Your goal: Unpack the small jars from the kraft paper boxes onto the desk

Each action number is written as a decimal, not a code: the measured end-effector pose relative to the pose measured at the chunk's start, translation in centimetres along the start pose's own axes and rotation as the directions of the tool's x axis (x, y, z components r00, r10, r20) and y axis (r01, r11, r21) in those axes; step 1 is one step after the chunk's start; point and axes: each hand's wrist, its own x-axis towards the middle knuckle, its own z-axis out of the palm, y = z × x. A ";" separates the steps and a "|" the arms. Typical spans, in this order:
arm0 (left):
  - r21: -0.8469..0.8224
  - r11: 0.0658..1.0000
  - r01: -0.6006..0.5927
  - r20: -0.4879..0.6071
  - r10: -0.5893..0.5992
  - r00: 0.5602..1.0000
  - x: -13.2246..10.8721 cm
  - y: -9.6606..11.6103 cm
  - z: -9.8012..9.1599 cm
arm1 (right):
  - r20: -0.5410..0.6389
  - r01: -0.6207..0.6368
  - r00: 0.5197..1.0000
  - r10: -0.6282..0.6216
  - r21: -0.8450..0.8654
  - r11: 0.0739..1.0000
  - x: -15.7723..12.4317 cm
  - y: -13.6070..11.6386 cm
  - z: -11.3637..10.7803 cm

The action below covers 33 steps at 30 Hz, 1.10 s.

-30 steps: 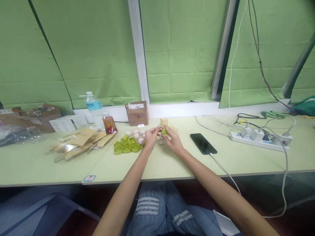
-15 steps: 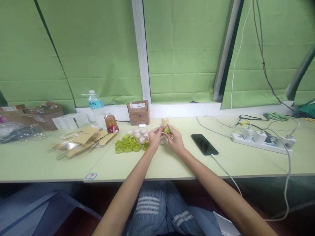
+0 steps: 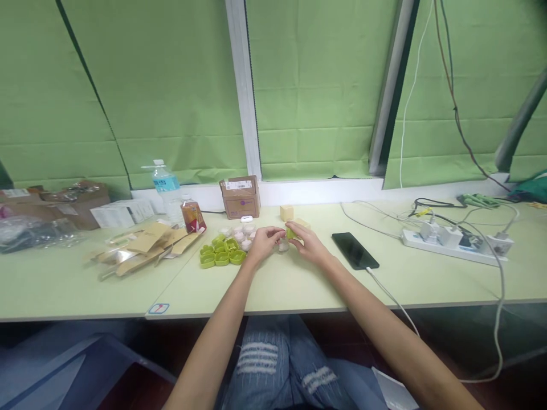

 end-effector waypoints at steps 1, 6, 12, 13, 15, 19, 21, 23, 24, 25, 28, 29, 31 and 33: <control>-0.021 1.000 0.015 0.000 -0.015 1.000 0.0 -0.1 0.1 | 0.006 0.006 1.000 -0.006 0.003 1.000 0.0 0.1 0.0; -0.070 0.997 0.036 -0.023 -0.037 0.999 0.0 -0.5 0.3 | 0.032 0.005 0.999 -0.005 -0.012 1.000 -0.1 0.3 0.1; -0.053 0.999 0.001 -0.060 -0.005 0.998 -0.4 -0.4 1.0 | 0.057 0.003 0.998 -0.001 -0.047 0.999 -0.4 0.5 0.3; -0.050 0.999 -0.008 -0.074 0.004 0.997 -0.4 -0.3 1.2 | 0.059 0.003 0.998 0.000 -0.051 0.999 -0.4 0.6 0.3; -0.052 0.998 -0.018 -0.110 0.012 0.994 -0.4 -0.1 1.5 | 0.055 -0.001 0.998 0.004 -0.055 0.999 -0.5 0.6 0.4; -0.075 0.997 -0.032 -0.167 0.019 0.986 -0.4 0.2 2.1 | 0.006 -0.008 1.000 0.008 -0.044 0.999 -0.5 0.4 0.3; -0.058 0.996 -0.063 -0.190 0.051 0.980 -0.4 0.3 2.2 | -0.022 -0.005 1.000 0.004 -0.028 1.000 -0.4 0.0 0.3; -0.029 0.995 -0.098 -0.209 0.090 0.974 -0.4 0.5 2.3 | -0.063 -0.017 0.998 0.016 -0.016 1.000 -0.2 -0.5 0.3; -0.025 0.994 -0.105 -0.215 0.097 0.972 -0.4 0.6 2.4 | -0.088 -0.033 0.996 0.032 -0.012 0.999 0.0 -0.8 0.3; -0.034 0.995 -0.098 -0.212 0.089 0.973 -0.4 0.8 2.4 | -0.114 -0.052 0.992 0.050 -0.011 0.999 0.1 -1.0 0.4; -0.120 0.992 -0.030 -0.161 0.010 0.987 -0.4 1.1 2.5 | -0.174 -0.107 0.979 0.103 -0.018 0.994 0.4 -1.5 0.5; -0.154 0.988 -0.008 -0.142 -0.014 0.990 -0.3 1.2 2.6 | -0.187 -0.123 0.975 0.117 -0.020 0.992 0.5 -1.7 0.5; -0.224 0.974 0.020 -0.126 -0.049 0.991 -0.2 1.4 2.6 | -0.206 -0.139 0.969 0.136 -0.001 0.990 0.6 -1.9 0.4; -0.290 0.956 0.039 -0.130 -0.080 0.988 -0.2 1.4 2.5 | -0.218 -0.119 0.968 0.123 0.032 0.992 0.7 -2.1 0.2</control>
